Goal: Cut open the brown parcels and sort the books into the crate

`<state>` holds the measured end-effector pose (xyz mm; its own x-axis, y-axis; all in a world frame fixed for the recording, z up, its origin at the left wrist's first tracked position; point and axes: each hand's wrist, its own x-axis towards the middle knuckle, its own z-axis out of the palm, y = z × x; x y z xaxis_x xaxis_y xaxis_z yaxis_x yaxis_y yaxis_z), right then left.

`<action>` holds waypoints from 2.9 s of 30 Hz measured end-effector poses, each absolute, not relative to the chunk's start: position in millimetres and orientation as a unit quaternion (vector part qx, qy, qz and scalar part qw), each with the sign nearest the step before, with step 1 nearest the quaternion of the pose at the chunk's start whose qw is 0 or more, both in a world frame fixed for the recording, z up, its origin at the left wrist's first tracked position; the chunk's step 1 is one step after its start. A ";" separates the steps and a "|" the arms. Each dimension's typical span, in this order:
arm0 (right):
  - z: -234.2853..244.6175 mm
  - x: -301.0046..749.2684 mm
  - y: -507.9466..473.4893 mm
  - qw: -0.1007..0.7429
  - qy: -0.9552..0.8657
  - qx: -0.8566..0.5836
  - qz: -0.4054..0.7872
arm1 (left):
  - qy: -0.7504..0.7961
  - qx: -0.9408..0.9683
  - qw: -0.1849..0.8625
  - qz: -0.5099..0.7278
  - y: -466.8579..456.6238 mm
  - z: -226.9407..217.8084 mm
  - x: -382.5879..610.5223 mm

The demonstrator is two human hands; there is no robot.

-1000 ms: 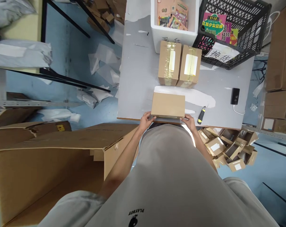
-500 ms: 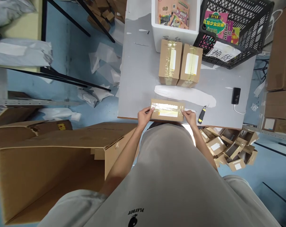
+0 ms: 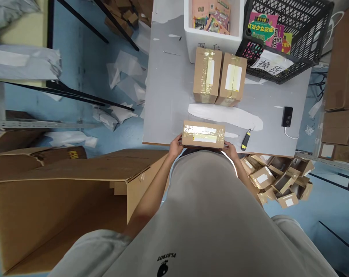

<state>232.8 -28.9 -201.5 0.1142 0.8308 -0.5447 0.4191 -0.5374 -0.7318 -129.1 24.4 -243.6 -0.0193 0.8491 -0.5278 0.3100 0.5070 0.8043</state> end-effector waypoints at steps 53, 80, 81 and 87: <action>-151.4 219.5 30.6 0.301 -0.447 -0.716 0.444 | 0.666 0.466 0.462 0.355 58.8 -172.0 -125.2; -184.4 246.7 37.0 0.355 -0.252 -0.754 0.491 | 0.713 0.383 0.512 0.286 78.7 -210.2 -114.7; -184.7 249.0 36.5 0.360 -0.248 -0.758 0.484 | 0.711 0.371 0.528 0.279 80.2 -212.6 -111.5; -181.9 269.0 32.3 0.360 -0.238 -0.795 0.427 | 0.682 0.352 0.575 0.282 78.7 -210.1 -89.0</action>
